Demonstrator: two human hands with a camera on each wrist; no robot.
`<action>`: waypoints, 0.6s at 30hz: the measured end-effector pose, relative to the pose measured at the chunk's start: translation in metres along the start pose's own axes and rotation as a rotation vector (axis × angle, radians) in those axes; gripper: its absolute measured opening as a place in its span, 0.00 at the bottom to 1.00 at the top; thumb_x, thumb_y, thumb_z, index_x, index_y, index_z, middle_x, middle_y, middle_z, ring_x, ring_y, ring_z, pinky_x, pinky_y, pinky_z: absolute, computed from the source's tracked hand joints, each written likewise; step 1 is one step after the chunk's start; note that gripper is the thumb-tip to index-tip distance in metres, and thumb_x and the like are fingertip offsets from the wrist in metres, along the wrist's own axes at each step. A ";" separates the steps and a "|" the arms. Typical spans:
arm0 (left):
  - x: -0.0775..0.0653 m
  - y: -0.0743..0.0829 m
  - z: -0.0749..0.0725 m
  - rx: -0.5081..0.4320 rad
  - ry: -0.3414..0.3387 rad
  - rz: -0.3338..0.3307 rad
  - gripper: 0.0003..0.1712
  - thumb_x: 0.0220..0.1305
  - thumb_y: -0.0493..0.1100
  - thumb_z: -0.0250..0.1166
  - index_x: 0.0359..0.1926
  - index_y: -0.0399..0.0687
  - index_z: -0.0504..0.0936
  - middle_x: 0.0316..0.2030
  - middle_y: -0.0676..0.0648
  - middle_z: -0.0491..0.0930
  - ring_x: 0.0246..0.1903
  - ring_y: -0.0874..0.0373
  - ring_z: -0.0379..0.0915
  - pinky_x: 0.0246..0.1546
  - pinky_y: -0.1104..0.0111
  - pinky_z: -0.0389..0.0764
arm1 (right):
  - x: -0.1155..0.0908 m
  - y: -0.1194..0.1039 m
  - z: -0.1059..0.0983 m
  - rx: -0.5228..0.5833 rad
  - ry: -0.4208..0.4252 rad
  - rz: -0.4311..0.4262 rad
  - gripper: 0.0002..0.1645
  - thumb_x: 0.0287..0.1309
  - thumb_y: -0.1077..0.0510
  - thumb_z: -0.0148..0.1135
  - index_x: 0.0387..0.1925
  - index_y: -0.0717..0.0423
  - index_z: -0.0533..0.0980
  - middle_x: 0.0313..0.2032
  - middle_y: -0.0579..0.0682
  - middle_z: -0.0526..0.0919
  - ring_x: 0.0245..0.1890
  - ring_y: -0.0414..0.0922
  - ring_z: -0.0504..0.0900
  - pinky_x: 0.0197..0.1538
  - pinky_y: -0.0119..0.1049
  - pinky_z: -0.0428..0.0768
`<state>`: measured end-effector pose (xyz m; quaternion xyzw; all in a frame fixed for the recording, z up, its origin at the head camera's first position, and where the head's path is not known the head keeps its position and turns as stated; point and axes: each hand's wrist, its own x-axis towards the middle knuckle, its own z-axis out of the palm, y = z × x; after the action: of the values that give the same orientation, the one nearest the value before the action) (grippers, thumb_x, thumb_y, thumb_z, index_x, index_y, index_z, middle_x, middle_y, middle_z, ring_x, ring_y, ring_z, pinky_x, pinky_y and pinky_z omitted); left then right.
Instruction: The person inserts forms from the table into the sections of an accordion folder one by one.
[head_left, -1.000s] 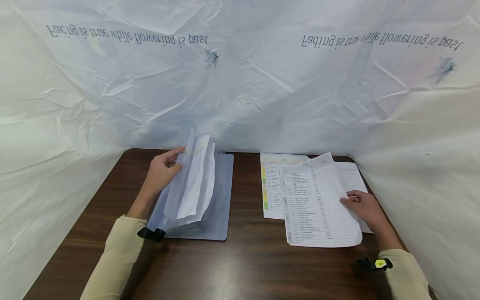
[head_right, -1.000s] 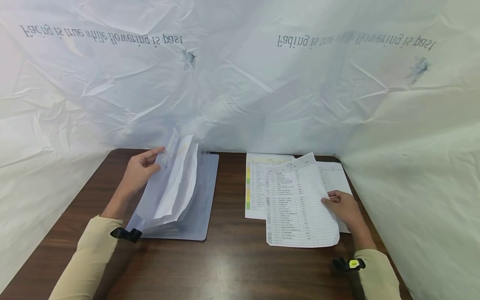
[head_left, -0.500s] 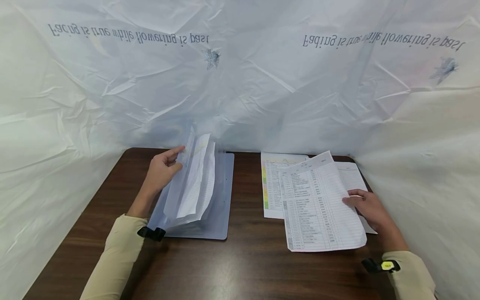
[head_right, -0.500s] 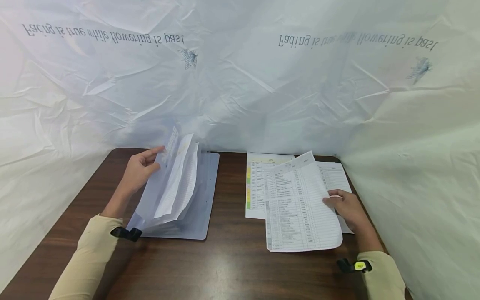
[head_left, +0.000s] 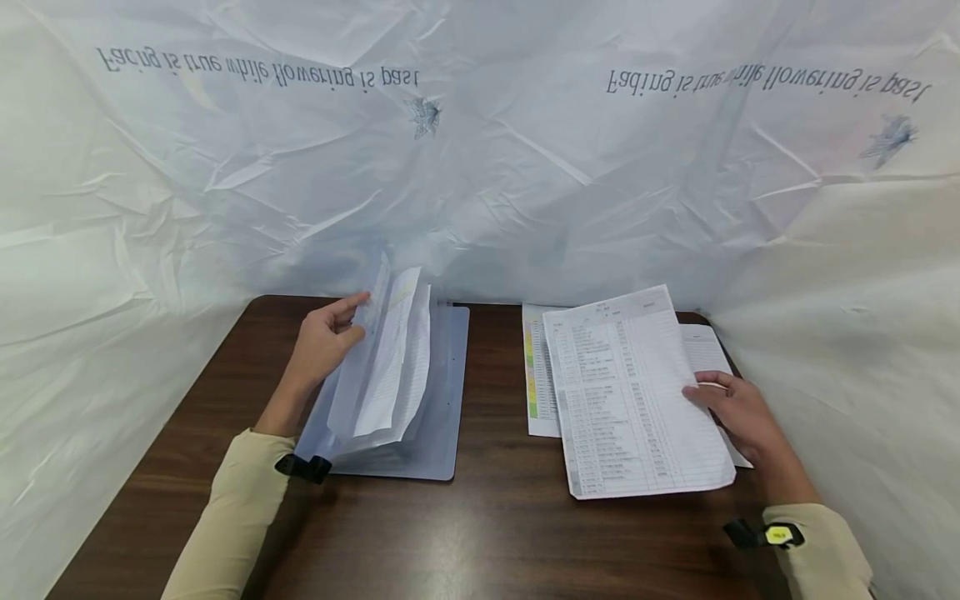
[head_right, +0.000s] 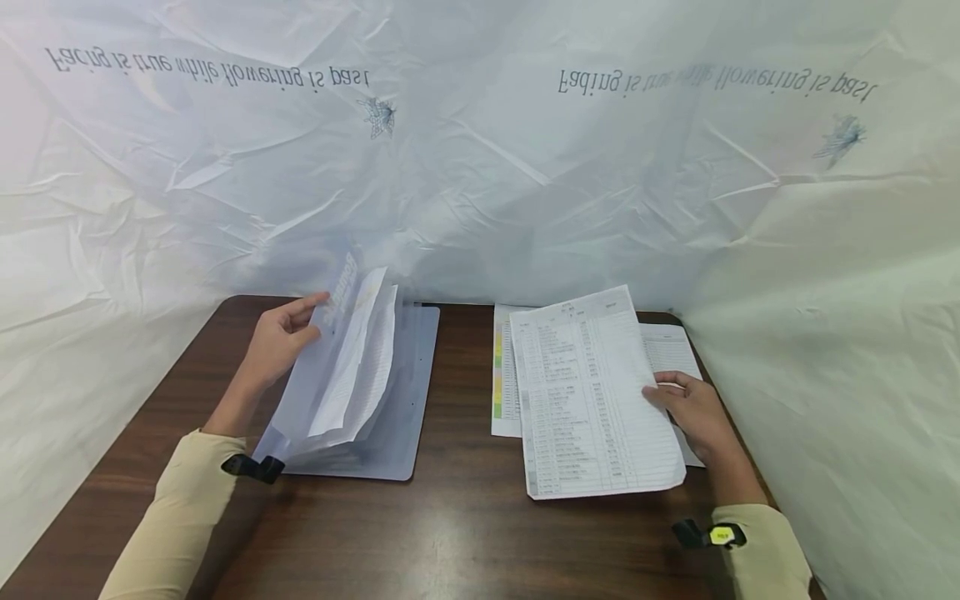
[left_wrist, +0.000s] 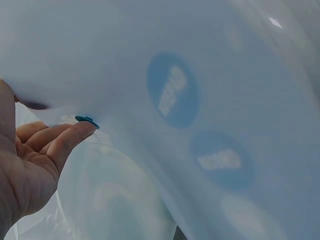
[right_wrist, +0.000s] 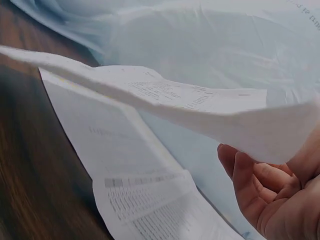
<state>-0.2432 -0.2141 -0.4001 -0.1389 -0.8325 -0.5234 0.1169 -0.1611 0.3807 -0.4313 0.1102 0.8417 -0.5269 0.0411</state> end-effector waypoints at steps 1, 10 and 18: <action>0.000 0.001 0.000 -0.001 0.000 0.002 0.32 0.64 0.31 0.59 0.70 0.45 0.75 0.63 0.36 0.78 0.39 0.65 0.78 0.32 0.75 0.74 | 0.000 -0.001 0.000 0.012 -0.001 -0.004 0.34 0.71 0.52 0.62 0.66 0.72 0.65 0.34 0.39 0.85 0.31 0.41 0.86 0.34 0.39 0.84; -0.001 0.003 -0.001 -0.015 0.000 -0.002 0.32 0.64 0.31 0.59 0.70 0.45 0.74 0.62 0.36 0.78 0.49 0.51 0.82 0.34 0.76 0.75 | -0.004 -0.013 0.007 0.127 -0.044 -0.006 0.37 0.69 0.53 0.65 0.66 0.72 0.62 0.34 0.36 0.86 0.34 0.39 0.86 0.36 0.37 0.84; -0.001 0.003 -0.001 -0.027 0.000 -0.001 0.32 0.64 0.31 0.59 0.70 0.44 0.75 0.61 0.36 0.79 0.48 0.50 0.83 0.35 0.77 0.77 | -0.008 -0.029 0.022 0.202 -0.072 -0.031 0.33 0.67 0.55 0.66 0.63 0.71 0.65 0.36 0.36 0.87 0.36 0.39 0.87 0.38 0.36 0.84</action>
<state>-0.2408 -0.2136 -0.3979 -0.1400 -0.8254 -0.5347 0.1145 -0.1607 0.3479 -0.4143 0.0816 0.7839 -0.6133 0.0519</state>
